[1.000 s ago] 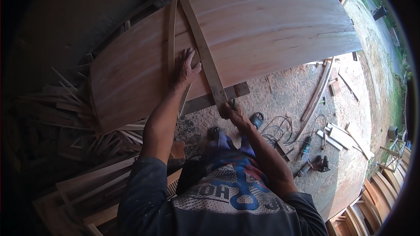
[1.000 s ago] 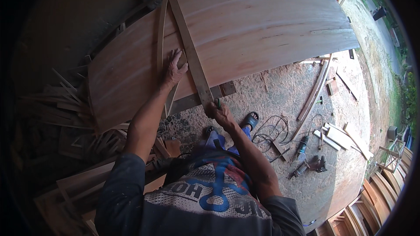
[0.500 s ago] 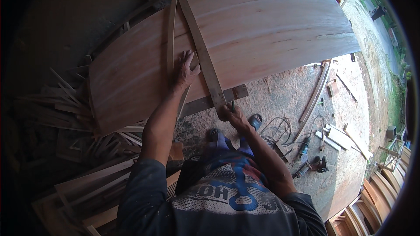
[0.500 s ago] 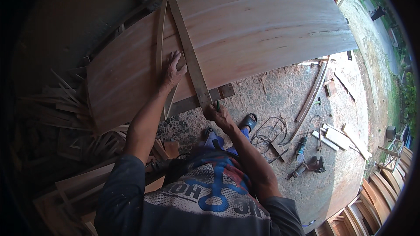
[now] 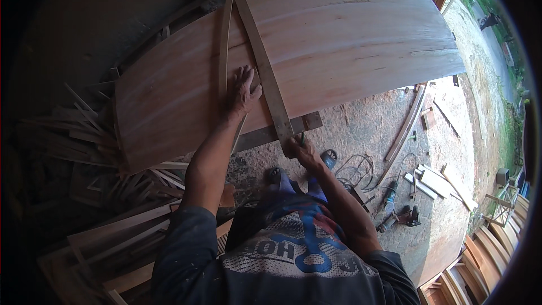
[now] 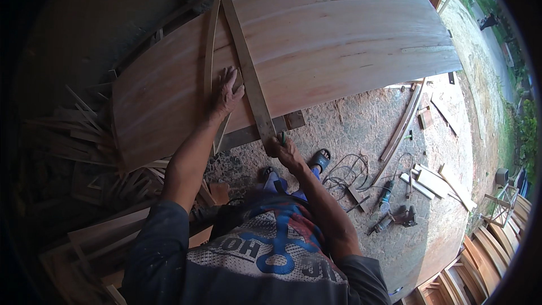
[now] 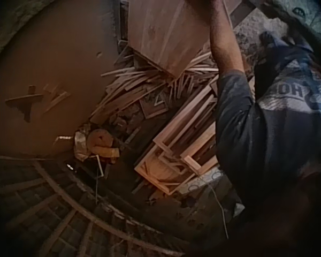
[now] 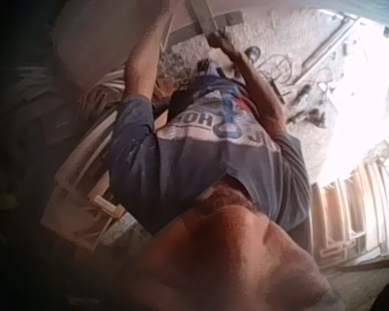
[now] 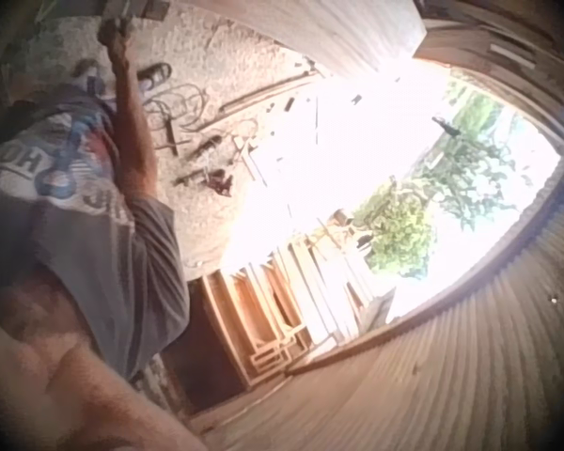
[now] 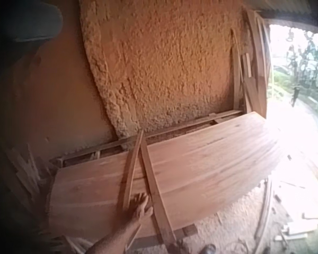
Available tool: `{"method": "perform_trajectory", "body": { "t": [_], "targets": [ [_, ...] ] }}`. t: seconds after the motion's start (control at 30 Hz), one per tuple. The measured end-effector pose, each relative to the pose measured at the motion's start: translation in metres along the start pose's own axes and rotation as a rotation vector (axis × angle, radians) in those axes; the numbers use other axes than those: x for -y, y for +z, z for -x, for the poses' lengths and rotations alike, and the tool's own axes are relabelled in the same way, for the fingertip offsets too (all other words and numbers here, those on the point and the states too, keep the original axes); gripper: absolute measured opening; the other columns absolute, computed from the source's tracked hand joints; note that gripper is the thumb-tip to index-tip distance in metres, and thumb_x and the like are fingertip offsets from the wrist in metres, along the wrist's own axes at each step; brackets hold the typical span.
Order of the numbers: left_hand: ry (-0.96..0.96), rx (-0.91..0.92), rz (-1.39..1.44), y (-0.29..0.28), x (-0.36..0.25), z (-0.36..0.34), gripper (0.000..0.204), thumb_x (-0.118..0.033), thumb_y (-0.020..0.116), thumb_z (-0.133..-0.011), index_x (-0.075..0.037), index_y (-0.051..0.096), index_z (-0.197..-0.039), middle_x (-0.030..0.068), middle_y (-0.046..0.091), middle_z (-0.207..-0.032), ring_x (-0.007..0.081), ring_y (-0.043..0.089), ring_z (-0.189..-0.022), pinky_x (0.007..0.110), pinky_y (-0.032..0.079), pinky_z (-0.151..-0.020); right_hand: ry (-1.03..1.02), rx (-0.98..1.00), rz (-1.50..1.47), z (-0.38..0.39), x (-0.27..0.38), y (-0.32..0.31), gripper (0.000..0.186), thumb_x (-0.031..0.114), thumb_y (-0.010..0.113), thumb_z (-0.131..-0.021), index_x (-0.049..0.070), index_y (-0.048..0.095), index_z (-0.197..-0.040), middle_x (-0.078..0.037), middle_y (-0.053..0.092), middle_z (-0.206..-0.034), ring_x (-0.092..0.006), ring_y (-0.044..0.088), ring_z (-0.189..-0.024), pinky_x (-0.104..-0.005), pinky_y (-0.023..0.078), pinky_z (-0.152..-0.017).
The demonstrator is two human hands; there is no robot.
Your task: The person marks a large wooden board using a pencil and a straight edge, then uses a circular saw to cut along the marked line. The person also measures the board with a tape measure.
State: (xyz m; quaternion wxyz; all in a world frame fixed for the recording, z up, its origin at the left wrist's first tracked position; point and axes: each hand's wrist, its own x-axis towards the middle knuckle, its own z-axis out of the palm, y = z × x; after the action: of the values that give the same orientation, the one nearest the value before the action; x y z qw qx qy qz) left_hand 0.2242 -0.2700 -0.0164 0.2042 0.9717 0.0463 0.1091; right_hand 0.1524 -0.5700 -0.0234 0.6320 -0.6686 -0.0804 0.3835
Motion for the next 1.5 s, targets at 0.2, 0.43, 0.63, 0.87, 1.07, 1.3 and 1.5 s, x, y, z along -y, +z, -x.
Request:
{"method": "perform_trajectory", "body": {
  "t": [0.2, 0.43, 0.63, 0.87, 1.07, 1.3, 1.5],
  "targets": [
    [0.061, -0.013, -0.165, -0.003, -0.001, 0.003, 0.071, -0.034, 0.057, -0.095, 0.002, 0.034, -0.151, 0.0226, 0.035, -0.158, 0.0382, 0.030, -0.149, 0.055, 0.024, -0.121, -0.110, -0.064, 0.633, 0.003, 0.010, -0.014, 0.029, 0.030, 0.052, -0.101, 0.003, 0.057, -0.110, -0.015, 0.065, -0.085, -0.0307, 0.065, -0.075, -0.0431, 0.052, -0.068],
    [0.039, 0.019, -0.119, -0.019, -0.018, 0.001, 0.070, -0.031, 0.057, -0.094, 0.003, 0.035, -0.151, 0.0235, 0.035, -0.157, 0.0390, 0.030, -0.148, 0.056, 0.025, -0.120, -0.468, -0.329, 0.618, -0.066, 0.103, -0.059, 0.022, 0.019, 0.057, -0.098, 0.004, 0.055, -0.114, -0.015, 0.057, -0.087, -0.0334, 0.063, -0.066, -0.0455, 0.049, -0.050],
    [0.049, -0.009, 0.021, -0.024, -0.011, 0.005, 0.070, -0.031, 0.056, -0.095, 0.006, 0.033, -0.150, 0.0270, 0.035, -0.156, 0.0417, 0.029, -0.148, 0.057, 0.024, -0.120, -0.501, -0.224, 0.017, -0.248, 0.215, -0.038, 0.037, 0.037, 0.064, -0.100, 0.001, 0.066, -0.096, -0.003, 0.062, -0.072, -0.0113, 0.060, -0.066, -0.0292, 0.048, -0.057],
    [0.021, 0.103, -0.140, -0.036, -0.027, -0.003, 0.070, -0.036, 0.055, -0.095, 0.003, 0.036, -0.150, 0.0238, 0.037, -0.156, 0.0373, 0.031, -0.148, 0.056, 0.025, -0.119, -0.748, -0.328, 0.433, -0.419, 0.258, -0.040, 0.030, 0.030, 0.065, -0.095, 0.001, 0.067, -0.092, -0.017, 0.069, -0.080, -0.0268, 0.068, -0.072, -0.0389, 0.051, -0.065],
    [0.001, 0.115, -0.141, -0.032, -0.020, -0.001, 0.071, -0.035, 0.057, -0.095, 0.002, 0.035, -0.151, 0.0224, 0.035, -0.158, 0.0363, 0.029, -0.149, 0.057, 0.025, -0.120, -0.815, -0.266, 0.667, -0.471, 0.263, -0.028, 0.025, 0.028, 0.062, -0.096, 0.003, 0.063, -0.092, -0.020, 0.067, -0.086, -0.0390, 0.067, -0.081, -0.0452, 0.051, -0.069],
    [-0.002, 0.131, -0.168, -0.035, -0.017, -0.002, 0.072, -0.034, 0.058, -0.093, 0.002, 0.035, -0.151, 0.0226, 0.034, -0.159, 0.0367, 0.028, -0.150, 0.057, 0.024, -0.120, -0.844, -0.287, 0.726, -0.492, 0.266, -0.017, 0.024, 0.028, 0.059, -0.093, 0.004, 0.064, -0.091, -0.023, 0.070, -0.088, -0.0456, 0.066, -0.089, -0.0545, 0.051, -0.074],
    [0.010, 0.117, -0.161, -0.027, -0.025, -0.006, 0.070, -0.033, 0.057, -0.093, 0.004, 0.038, -0.149, 0.0220, 0.037, -0.157, 0.0366, 0.032, -0.148, 0.057, 0.026, -0.119, -0.757, -0.323, 0.830, -0.494, 0.265, -0.027, 0.022, 0.025, 0.062, -0.088, 0.003, 0.064, -0.090, -0.025, 0.068, -0.086, -0.0463, 0.066, -0.085, -0.0546, 0.051, -0.074]
  ]
}}
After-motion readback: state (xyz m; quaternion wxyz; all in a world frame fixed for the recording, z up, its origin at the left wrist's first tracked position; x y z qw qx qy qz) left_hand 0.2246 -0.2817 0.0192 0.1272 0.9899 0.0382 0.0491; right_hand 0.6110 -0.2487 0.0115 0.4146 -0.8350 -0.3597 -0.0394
